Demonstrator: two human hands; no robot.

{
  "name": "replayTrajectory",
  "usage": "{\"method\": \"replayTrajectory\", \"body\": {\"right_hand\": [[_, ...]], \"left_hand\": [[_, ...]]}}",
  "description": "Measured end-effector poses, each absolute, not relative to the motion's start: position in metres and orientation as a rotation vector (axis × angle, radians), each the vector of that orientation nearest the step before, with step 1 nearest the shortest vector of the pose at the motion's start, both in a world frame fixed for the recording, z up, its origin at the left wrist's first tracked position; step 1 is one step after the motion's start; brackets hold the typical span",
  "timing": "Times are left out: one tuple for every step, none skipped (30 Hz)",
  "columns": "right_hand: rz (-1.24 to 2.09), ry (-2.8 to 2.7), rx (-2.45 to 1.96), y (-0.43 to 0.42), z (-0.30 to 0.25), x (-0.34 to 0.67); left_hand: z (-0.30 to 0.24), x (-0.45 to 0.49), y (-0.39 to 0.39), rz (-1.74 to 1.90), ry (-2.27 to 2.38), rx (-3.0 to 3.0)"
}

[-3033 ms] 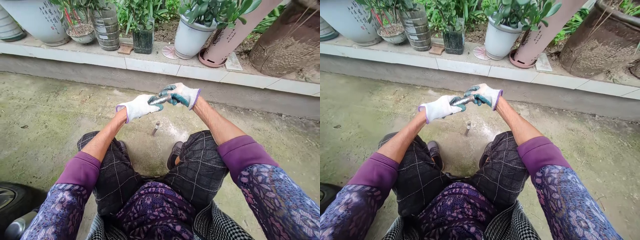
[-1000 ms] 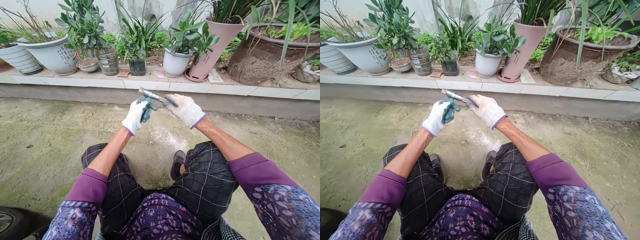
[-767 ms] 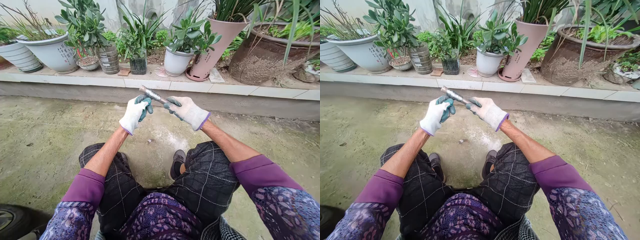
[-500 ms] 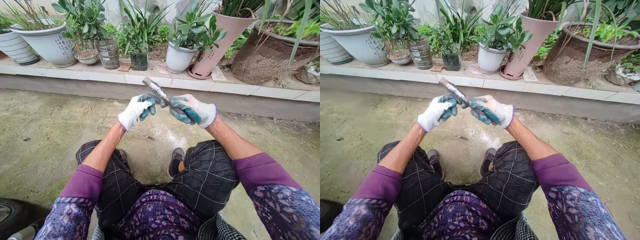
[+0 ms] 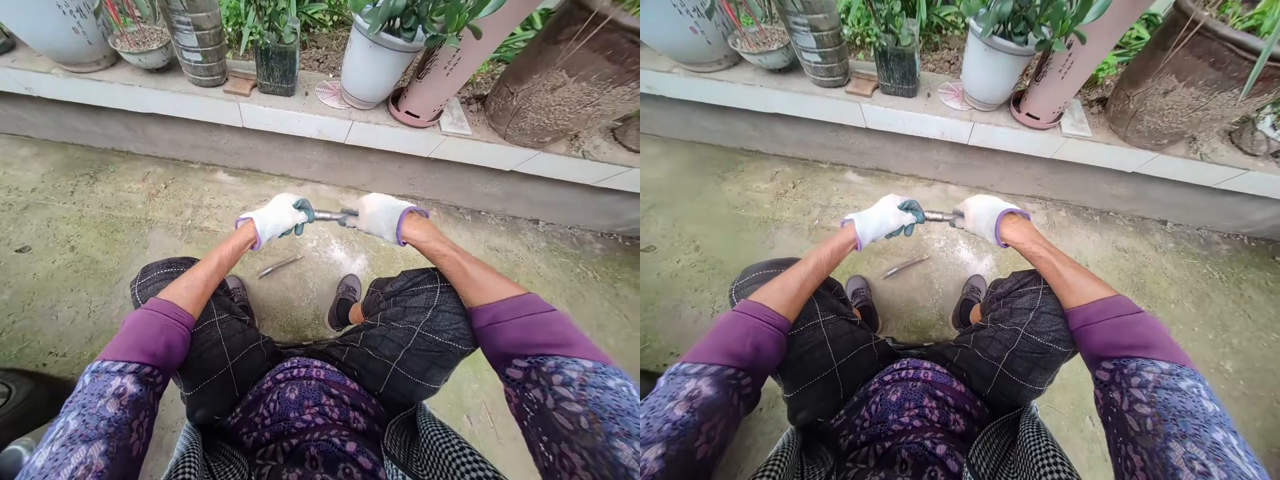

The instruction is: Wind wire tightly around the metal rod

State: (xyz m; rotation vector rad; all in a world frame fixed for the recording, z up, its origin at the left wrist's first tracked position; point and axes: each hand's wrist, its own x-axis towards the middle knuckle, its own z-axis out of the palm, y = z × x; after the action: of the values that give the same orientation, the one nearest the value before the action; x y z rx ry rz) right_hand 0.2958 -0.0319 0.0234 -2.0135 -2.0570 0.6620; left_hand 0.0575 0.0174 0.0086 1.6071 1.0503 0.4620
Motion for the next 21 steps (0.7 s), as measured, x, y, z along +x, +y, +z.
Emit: {"method": "replayTrajectory", "body": {"right_hand": [[0.609,-2.079,-2.008,-0.029,0.028,0.297],[0.556,-2.05,-2.001,-0.027,0.033,0.297],[0.541,-1.976,-1.989,-0.027,0.04,0.296],[0.575,-1.876,-1.956,-0.029,0.047,0.293],[0.672,-1.74,-1.931,-0.031,0.054,0.29],[0.803,-1.622,-1.892,-0.034,0.06,0.286],[0.935,-1.543,-1.813,-0.038,0.065,0.283],[1.052,-1.496,-1.727,-0.041,0.069,0.28],[1.162,-1.475,-1.638,-0.045,0.072,0.278],[1.258,-1.47,-1.56,-0.048,0.074,0.277],[1.346,-1.475,-1.506,-0.05,0.076,0.277],[1.428,-1.489,-1.472,-0.052,0.076,0.278],[1.51,-1.513,-1.455,-0.054,0.076,0.279],[1.583,-1.546,-1.45,-0.055,0.076,0.28],[1.643,-1.587,-1.453,-0.056,0.075,0.282],[1.688,-1.635,-1.461,-0.057,0.074,0.283],[1.715,-1.686,-1.476,-0.058,0.072,0.283],[1.725,-1.739,-1.499,-0.059,0.07,0.283],[1.718,-1.806,-1.534,-0.059,0.067,0.283],[1.679,-1.904,-1.592,-0.058,0.064,0.282],[1.611,-2.02,-1.665,-0.056,0.06,0.281]], "left_hand": [[0.011,0.06,0.019,0.481,1.022,1.576],[0.014,0.063,0.021,0.51,0.984,1.533],[0.018,0.064,0.023,0.544,0.942,1.483],[0.022,0.064,0.024,0.578,0.902,1.433],[0.026,0.064,0.025,0.604,0.871,1.39],[0.029,0.064,0.026,0.612,0.847,1.364],[0.032,0.063,0.026,0.604,0.83,1.351],[0.033,0.061,0.026,0.584,0.817,1.349],[0.034,0.06,0.026,0.562,0.812,1.355],[0.033,0.058,0.026,0.545,0.818,1.367],[0.032,0.057,0.026,0.537,0.834,1.386],[0.031,0.055,0.026,0.538,0.857,1.412],[0.03,0.053,0.026,0.541,0.877,1.447],[0.028,0.052,0.027,0.546,0.886,1.486],[0.027,0.05,0.028,0.547,0.887,1.525],[0.027,0.049,0.028,0.544,0.89,1.562],[0.026,0.048,0.029,0.54,0.902,1.595],[0.027,0.047,0.03,0.539,0.925,1.621],[0.027,0.047,0.03,0.534,0.954,1.643],[0.027,0.046,0.03,0.514,0.98,1.663],[0.028,0.046,0.029,0.476,0.996,1.684]]}}
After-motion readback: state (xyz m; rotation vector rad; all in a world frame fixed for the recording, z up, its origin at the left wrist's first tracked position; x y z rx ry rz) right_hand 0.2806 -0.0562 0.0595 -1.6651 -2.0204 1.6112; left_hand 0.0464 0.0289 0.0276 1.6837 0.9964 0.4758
